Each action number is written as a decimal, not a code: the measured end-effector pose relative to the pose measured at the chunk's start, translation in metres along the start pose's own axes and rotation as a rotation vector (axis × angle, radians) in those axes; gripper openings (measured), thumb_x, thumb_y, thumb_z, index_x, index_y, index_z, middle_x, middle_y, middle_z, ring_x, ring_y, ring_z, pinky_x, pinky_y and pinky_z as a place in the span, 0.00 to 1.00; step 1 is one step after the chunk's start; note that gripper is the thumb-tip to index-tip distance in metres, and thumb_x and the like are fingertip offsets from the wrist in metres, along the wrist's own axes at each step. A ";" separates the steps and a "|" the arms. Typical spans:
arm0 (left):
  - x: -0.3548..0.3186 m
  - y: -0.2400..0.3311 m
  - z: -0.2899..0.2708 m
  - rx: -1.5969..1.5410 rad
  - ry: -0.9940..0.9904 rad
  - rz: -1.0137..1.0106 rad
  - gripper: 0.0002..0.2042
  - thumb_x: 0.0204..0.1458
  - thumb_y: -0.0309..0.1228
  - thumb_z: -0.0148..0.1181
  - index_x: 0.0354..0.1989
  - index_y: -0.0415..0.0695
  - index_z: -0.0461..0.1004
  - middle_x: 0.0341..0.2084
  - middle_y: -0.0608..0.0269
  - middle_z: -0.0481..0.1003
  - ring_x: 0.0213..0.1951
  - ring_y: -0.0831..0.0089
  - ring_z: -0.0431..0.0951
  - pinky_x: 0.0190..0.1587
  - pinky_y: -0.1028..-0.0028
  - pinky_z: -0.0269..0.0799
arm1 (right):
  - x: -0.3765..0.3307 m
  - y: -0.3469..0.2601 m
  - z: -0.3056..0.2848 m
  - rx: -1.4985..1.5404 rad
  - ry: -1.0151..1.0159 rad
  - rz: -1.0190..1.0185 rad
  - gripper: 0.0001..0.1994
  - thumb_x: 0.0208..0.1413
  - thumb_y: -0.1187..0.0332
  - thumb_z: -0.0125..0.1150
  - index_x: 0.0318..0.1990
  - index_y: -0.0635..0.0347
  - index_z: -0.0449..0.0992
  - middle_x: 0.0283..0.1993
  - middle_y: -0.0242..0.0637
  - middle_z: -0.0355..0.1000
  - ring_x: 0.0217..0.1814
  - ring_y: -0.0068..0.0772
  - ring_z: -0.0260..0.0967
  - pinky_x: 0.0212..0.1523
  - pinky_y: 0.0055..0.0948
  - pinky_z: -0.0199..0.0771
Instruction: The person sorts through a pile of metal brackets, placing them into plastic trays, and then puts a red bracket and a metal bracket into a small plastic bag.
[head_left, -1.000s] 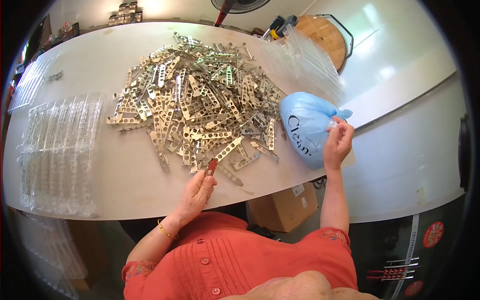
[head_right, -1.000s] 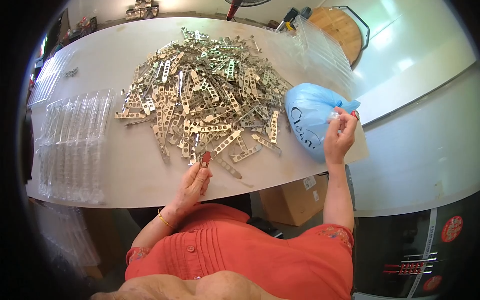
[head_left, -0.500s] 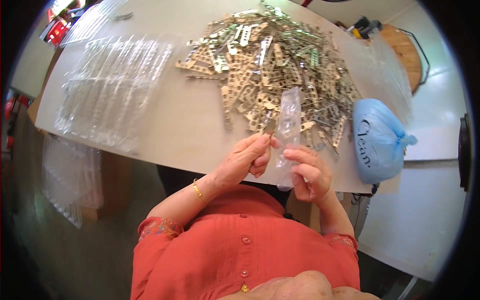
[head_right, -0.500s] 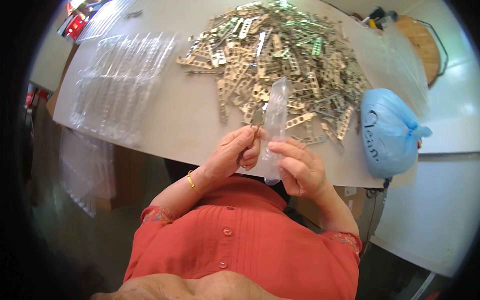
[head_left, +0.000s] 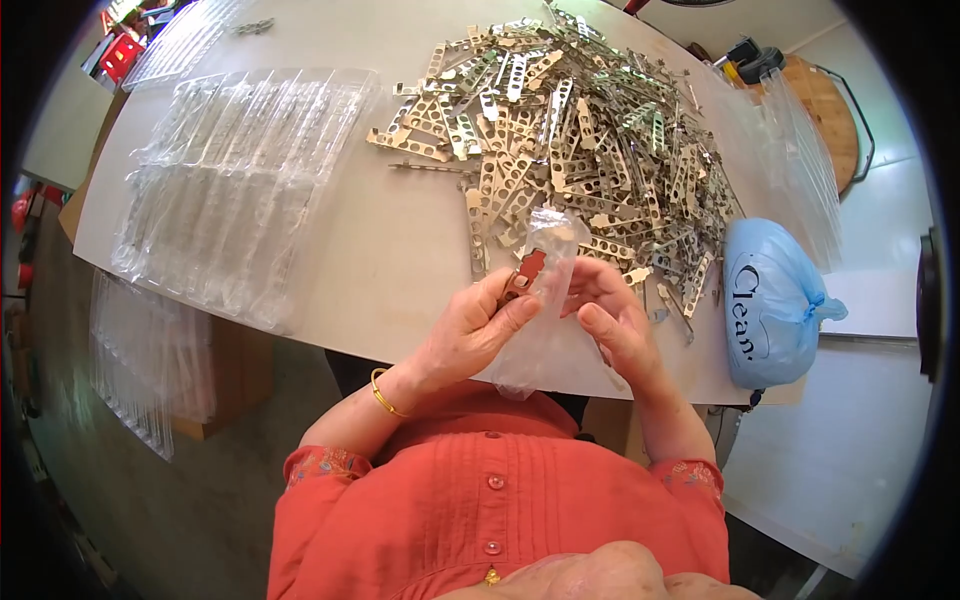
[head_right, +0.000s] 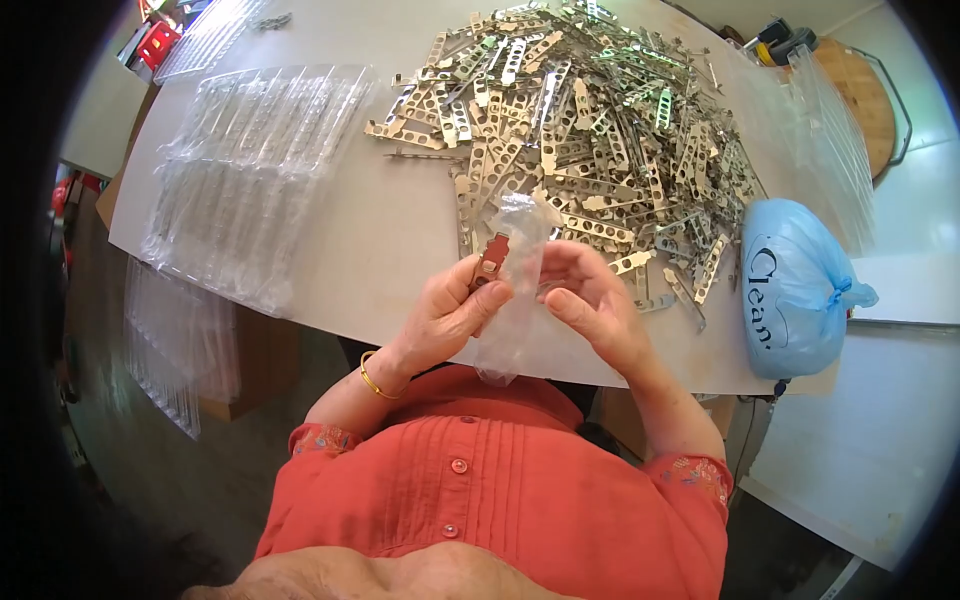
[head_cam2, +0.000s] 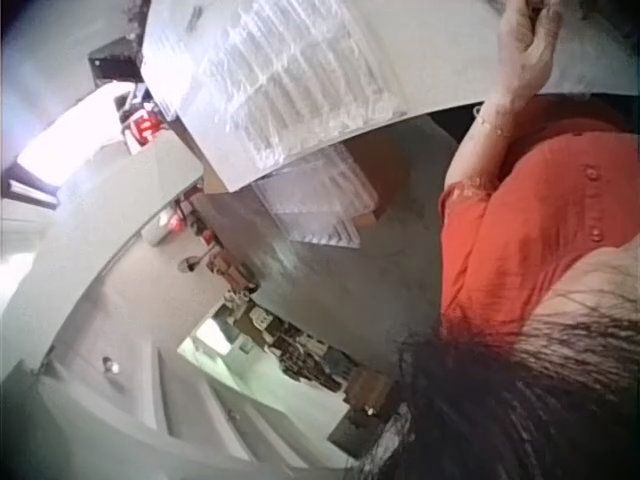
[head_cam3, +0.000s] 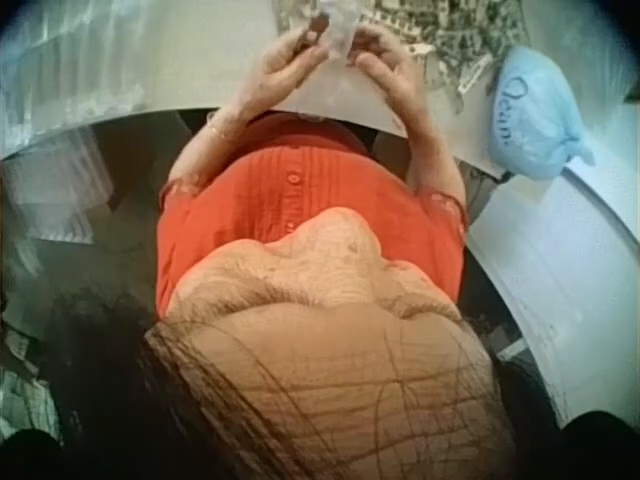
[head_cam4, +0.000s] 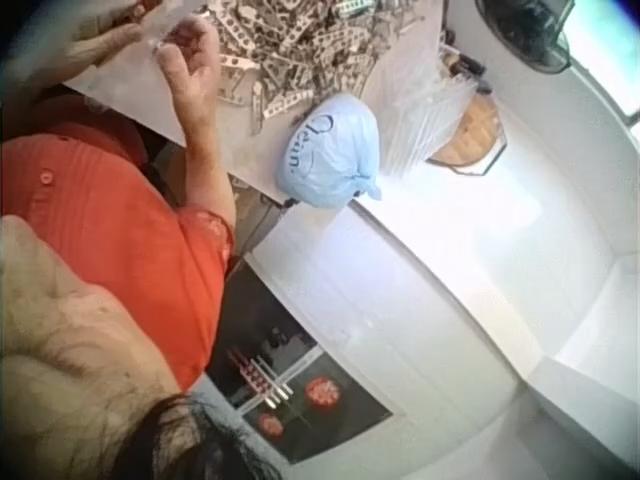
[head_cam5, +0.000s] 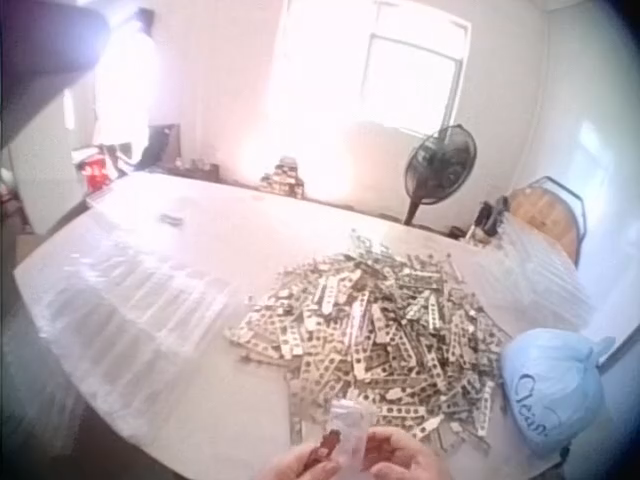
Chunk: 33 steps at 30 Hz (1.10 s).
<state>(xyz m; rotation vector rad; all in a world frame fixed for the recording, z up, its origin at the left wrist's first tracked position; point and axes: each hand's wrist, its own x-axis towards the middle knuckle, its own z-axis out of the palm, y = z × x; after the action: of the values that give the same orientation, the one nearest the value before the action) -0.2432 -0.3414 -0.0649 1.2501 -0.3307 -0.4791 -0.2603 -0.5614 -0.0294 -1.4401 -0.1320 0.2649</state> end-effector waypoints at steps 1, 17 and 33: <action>0.000 0.001 0.000 -0.003 -0.002 -0.002 0.08 0.66 0.33 0.55 0.43 0.40 0.71 0.26 0.71 0.69 0.26 0.87 0.62 0.28 0.83 0.61 | 0.005 -0.001 0.002 0.055 -0.051 0.077 0.25 0.61 0.64 0.64 0.61 0.62 0.65 0.57 0.36 0.68 0.56 0.27 0.68 0.59 0.30 0.68; -0.008 0.003 -0.025 -0.048 0.032 -0.074 0.11 0.64 0.36 0.58 0.45 0.41 0.71 0.23 0.78 0.64 0.22 0.90 0.62 0.23 0.84 0.59 | 0.062 -0.006 0.027 0.207 0.274 -0.090 0.03 0.66 0.70 0.56 0.41 0.59 0.73 0.37 0.34 0.76 0.36 0.24 0.74 0.39 0.24 0.76; -0.013 0.000 -0.029 -0.200 0.301 -0.087 0.08 0.66 0.34 0.54 0.41 0.41 0.71 0.20 0.75 0.64 0.17 0.88 0.61 0.19 0.82 0.59 | 0.049 0.015 0.012 0.171 0.180 -0.095 0.04 0.63 0.69 0.61 0.39 0.58 0.74 0.34 0.32 0.76 0.34 0.22 0.72 0.38 0.22 0.72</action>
<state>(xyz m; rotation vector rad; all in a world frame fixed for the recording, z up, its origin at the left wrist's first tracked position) -0.2404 -0.3113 -0.0733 1.1242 0.0264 -0.3809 -0.2177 -0.5358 -0.0464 -1.2771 -0.0295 0.0660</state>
